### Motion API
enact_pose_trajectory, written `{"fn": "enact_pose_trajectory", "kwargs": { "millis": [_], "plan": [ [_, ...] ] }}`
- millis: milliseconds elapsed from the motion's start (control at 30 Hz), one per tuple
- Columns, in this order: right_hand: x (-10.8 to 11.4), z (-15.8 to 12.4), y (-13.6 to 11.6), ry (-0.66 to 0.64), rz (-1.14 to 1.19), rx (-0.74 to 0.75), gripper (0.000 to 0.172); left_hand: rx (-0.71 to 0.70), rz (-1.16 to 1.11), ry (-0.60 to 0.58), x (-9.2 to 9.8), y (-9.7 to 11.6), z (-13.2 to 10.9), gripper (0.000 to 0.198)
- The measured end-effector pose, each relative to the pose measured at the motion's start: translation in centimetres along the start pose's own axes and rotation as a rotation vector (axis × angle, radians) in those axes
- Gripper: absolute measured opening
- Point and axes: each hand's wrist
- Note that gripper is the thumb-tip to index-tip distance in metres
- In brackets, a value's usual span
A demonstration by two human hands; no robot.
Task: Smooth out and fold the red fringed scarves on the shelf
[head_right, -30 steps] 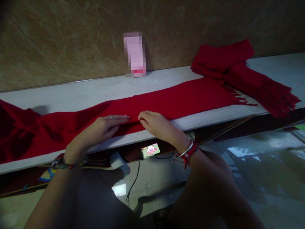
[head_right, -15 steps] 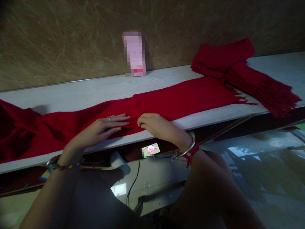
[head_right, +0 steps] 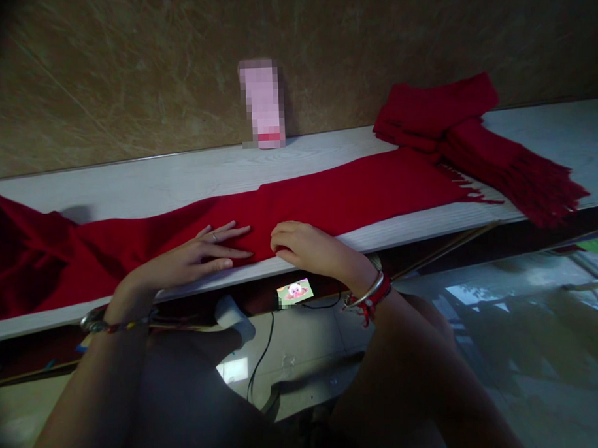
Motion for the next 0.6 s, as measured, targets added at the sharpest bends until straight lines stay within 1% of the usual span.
{"fn": "enact_pose_trajectory", "kwargs": {
  "millis": [100,167,233,300,400,433,500,567,600],
  "plan": [
    [0.0,0.0,0.2,0.005,-0.006,0.016,0.021,0.075,0.026,0.148,-0.5,0.2,0.7,0.040],
    [0.0,0.0,0.4,0.009,-0.007,0.016,0.024,0.167,0.077,0.192,-1.0,0.6,1.2,0.045],
    [0.1,-0.1,0.4,0.012,-0.002,0.013,0.024,0.240,0.119,0.155,-1.4,1.1,1.5,0.050],
    [0.2,-0.2,0.4,0.010,0.010,0.011,0.023,0.279,0.140,0.097,-1.5,1.5,1.6,0.054],
    [0.3,-0.3,0.5,0.009,0.034,0.004,0.020,0.325,0.152,0.072,-1.4,1.7,1.4,0.060],
    [0.2,-0.3,0.5,0.038,0.034,-0.020,0.020,0.336,0.153,0.079,-1.4,1.6,1.3,0.062],
    [-0.1,0.1,0.6,0.163,0.006,-0.116,0.023,0.354,0.153,0.094,-1.5,1.3,1.3,0.065],
    [-0.6,0.8,0.5,0.288,-0.042,-0.228,0.030,0.380,0.152,0.102,-1.7,1.0,1.3,0.069],
    [-1.0,1.1,0.3,0.308,-0.067,-0.270,0.035,0.402,0.151,0.105,-1.7,1.0,1.3,0.072]
  ]
}}
Point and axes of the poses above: each hand's wrist, its own z-axis towards the middle knuckle, its own x-axis out of the back of the hand, y = z × x, and after that the axes turned 10 degrees about x, right-handed
